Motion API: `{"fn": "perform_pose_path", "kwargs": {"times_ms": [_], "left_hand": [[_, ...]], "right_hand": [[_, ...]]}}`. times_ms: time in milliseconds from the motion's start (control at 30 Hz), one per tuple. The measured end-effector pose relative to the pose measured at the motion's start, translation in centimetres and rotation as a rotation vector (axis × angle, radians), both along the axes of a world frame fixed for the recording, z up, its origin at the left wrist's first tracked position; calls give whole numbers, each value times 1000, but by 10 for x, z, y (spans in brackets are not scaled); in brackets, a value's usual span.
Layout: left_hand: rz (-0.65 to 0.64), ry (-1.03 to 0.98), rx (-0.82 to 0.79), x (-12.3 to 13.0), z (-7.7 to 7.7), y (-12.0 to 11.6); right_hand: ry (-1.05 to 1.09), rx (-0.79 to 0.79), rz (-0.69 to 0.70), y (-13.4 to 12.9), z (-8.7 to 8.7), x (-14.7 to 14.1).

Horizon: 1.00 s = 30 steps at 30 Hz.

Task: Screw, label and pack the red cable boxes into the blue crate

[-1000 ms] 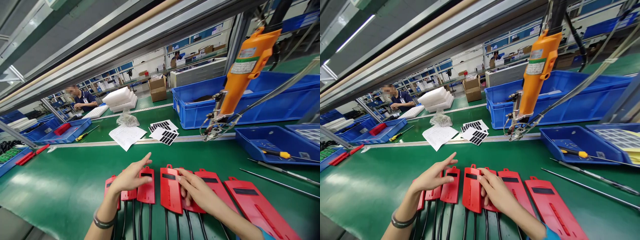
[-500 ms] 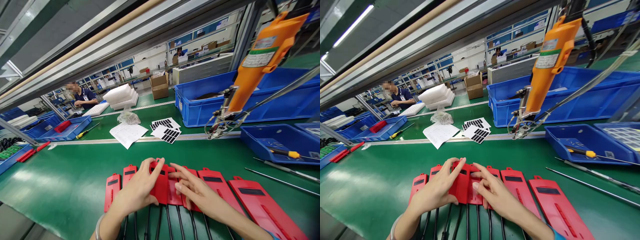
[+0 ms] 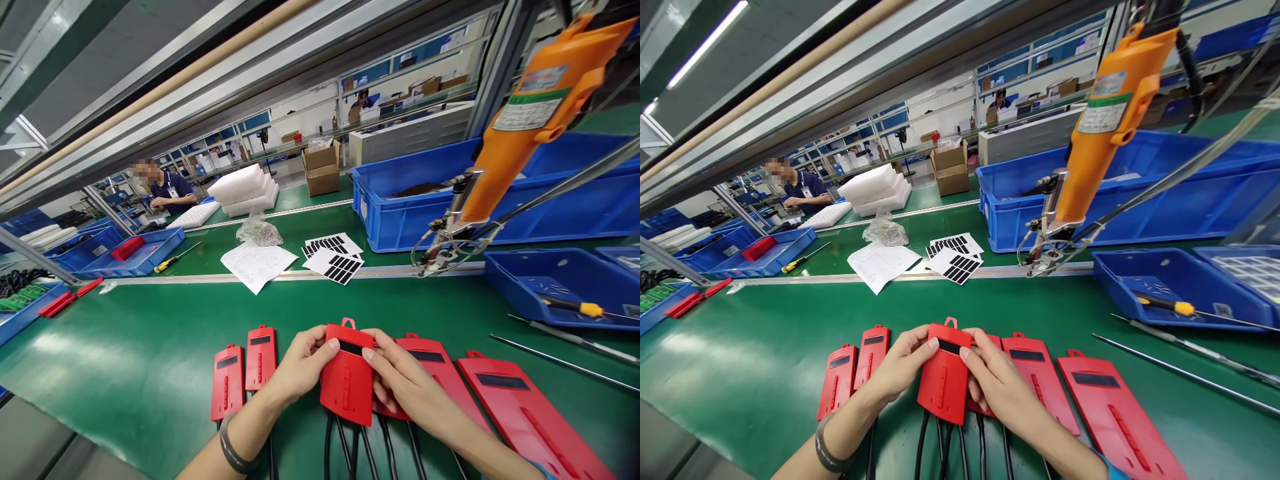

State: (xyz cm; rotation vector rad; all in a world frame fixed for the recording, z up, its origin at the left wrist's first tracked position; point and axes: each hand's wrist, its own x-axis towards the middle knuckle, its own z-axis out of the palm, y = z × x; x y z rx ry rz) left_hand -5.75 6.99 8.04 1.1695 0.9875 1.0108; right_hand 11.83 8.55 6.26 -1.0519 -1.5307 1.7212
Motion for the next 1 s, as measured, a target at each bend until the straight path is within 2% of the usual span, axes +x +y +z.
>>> {"fn": "perform_pose_path", "kwargs": {"times_ms": [133,200,267,367,433,500,567,633,733,833,933,1000], "left_hand": [[55,64,1,0,-1,-2],[8,89,0,-5,-1,0],[-21,141,22,-15,1,4],[70,451,102,-40,9,11],[115,773,173,-60,19,14],[103,1019,271,-81,33,14],[91,1138,362,-102,46,7],[97,1212,369,-121,52,-9],[127,1264,281,-140,41,-45],[101,1262,276,-145,10,-75],[3,1367,343,-139,-19,-84],[-68,1416,388,-132,-27,-78]], "right_hand": [[-77,31,12,0,-6,-2],[-111,53,5,2,-13,1],[-148,149,-24,4,-22,6],[-177,256,-36,8,-32,12],[-175,235,-19,8,-35,15],[-162,209,-10,6,-34,16],[-135,195,-11,5,-33,19],[-119,214,-35,6,-31,22],[-238,367,-87,12,-32,30],[-453,652,-61,20,-41,34],[-637,896,62,18,-51,32],[-738,1011,155,12,-55,28]]}}
